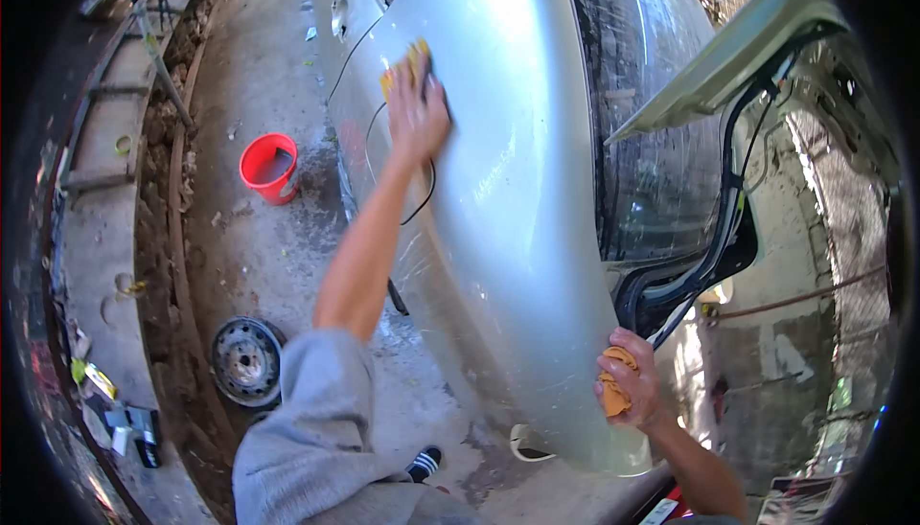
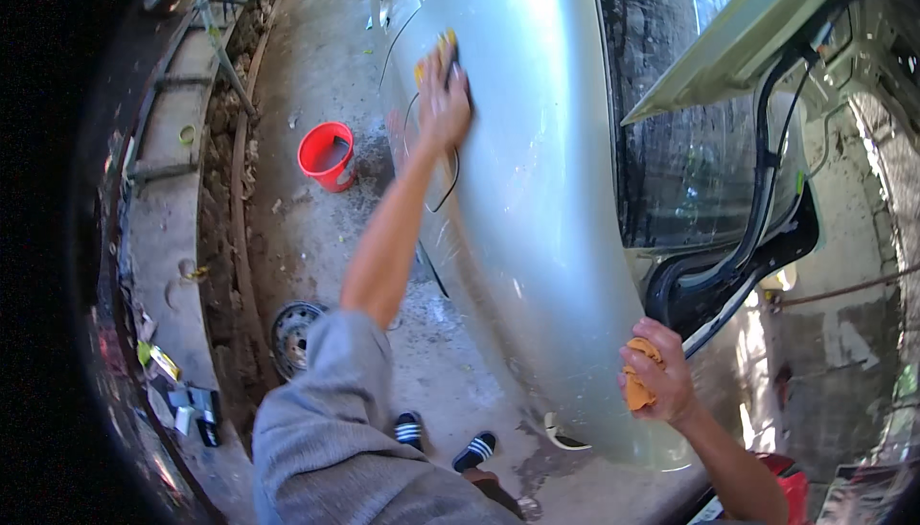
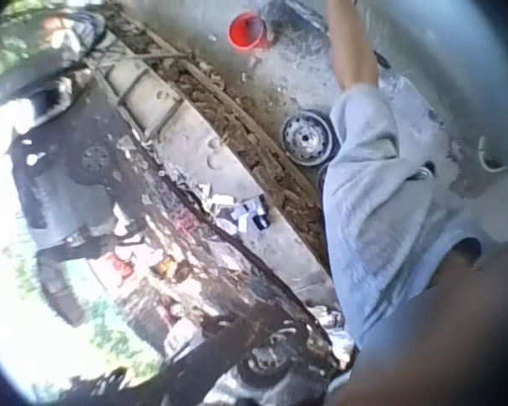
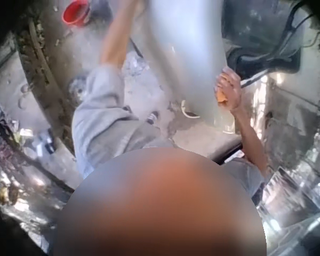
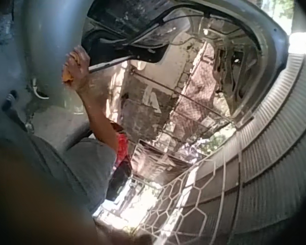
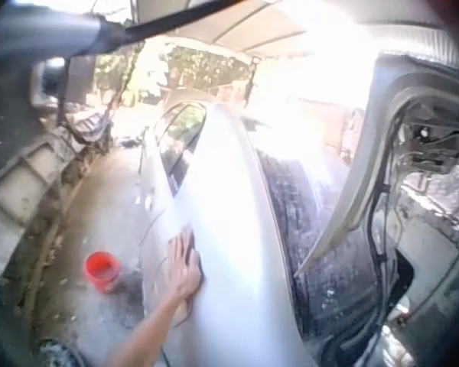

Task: Sand the rear quarter panel of a silver car using sandpaper and water.

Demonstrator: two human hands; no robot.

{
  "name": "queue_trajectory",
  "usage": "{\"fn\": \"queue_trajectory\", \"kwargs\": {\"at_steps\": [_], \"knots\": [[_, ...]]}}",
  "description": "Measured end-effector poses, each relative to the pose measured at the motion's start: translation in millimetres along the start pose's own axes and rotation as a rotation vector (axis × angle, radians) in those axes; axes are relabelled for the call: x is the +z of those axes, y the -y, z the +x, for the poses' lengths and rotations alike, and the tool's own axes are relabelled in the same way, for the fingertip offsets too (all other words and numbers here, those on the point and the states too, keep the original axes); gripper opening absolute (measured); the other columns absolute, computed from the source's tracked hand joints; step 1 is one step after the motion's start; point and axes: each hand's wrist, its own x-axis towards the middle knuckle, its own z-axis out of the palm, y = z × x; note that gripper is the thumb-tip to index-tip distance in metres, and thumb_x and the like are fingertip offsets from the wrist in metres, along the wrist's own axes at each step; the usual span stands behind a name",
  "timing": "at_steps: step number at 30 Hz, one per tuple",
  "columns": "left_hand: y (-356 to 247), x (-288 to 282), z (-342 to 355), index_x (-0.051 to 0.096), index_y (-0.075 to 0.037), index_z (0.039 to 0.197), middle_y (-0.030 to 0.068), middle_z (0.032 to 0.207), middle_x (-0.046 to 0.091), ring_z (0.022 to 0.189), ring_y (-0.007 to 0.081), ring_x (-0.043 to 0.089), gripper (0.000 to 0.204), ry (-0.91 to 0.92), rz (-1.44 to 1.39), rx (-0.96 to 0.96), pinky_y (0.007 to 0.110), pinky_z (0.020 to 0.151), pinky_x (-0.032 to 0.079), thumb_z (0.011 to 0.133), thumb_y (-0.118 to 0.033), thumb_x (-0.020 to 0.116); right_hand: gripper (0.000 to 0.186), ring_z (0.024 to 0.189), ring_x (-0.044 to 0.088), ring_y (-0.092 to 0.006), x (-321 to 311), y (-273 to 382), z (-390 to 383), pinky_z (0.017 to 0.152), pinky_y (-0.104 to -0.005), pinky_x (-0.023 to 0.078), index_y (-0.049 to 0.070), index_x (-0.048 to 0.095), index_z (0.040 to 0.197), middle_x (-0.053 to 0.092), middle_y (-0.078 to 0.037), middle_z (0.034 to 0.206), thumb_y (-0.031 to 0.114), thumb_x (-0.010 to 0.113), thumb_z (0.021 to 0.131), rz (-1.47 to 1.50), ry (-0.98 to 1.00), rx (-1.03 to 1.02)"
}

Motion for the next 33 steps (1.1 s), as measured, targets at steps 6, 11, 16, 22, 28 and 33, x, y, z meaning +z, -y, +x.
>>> {"fn": "queue_trajectory", "kwargs": {"at_steps": [6,11,16,22,28,33], "knots": [[-52,-9,-80,0.052,-0.007,0.14,0.0268,0.153,0.033,0.144,0.0488,0.023,0.047,0.197,-0.109,0.521,0.054,0.119,0.016,0.094,-0.015,0.047,0.04,0.117,0.054,-0.0416,-6,-1,-11,0.096,-0.0473,0.049,0.003,0.065,0.109,0.054,-0.021,0.123,0.005,0.076,0.071,-0.033,-0.012,0.014],[-39,33,58,0.037,-0.008,0.149,0.0281,0.154,0.029,0.142,0.0498,0.024,0.051,-0.015,0.01,0.403,0.051,0.119,0.02,0.1,-0.022,0.038,0.04,0.117,0.054,-0.0416,8,2,-3,0.096,-0.0472,0.049,0.003,0.065,0.109,0.054,-0.021,0.123,0.006,0.076,0.071,0.022,-0.018,-0.026],[-96,22,-90,0.05,-0.018,0.144,0.0195,0.153,0.037,0.145,0.0446,0.024,0.047,0.18,-0.13,0.613,0.054,0.119,0.018,0.098,-0.021,0.041,0.041,0.117,0.054,-0.0421,1,-2,-21,0.097,-0.0467,0.048,0.002,0.065,0.109,0.053,-0.021,0.124,0.006,0.077,0.07,-0.006,-0.033,0.042],[-108,27,51,0.055,-0.02,0.138,0.0187,0.153,0.037,0.146,0.0419,0.021,0.041,0.062,-0.034,0.484,0.049,0.12,0.016,0.099,-0.026,0.043,0.042,0.119,0.054,-0.0402,12,-1,3,0.099,-0.0448,0.047,0.002,0.066,0.109,0.053,-0.021,0.126,0.005,0.078,0.069,0.059,-0.044,-0.018],[-114,29,-71,0.056,-0.022,0.137,0.0179,0.152,0.038,0.144,0.0439,0.027,0.043,0.11,-0.033,0.625,0.051,0.118,0.024,0.095,-0.022,0.047,0.042,0.121,0.053,-0.039,3,-1,-9,0.101,-0.0437,0.046,0.002,0.065,0.11,0.053,-0.02,0.127,0.004,0.078,0.07,0.052,-0.049,0.033],[-124,17,-6,0.054,-0.021,0.14,0.0208,0.154,0.034,0.144,0.0434,0.025,0.042,0.051,0.061,0.479,0.05,0.119,0.02,0.099,-0.022,0.044,0.042,0.12,0.053,-0.0384,11,3,1,0.101,-0.044,0.045,0.003,0.065,0.11,0.053,-0.02,0.127,0.003,0.078,0.07,0.094,-0.073,-0.006]]}}
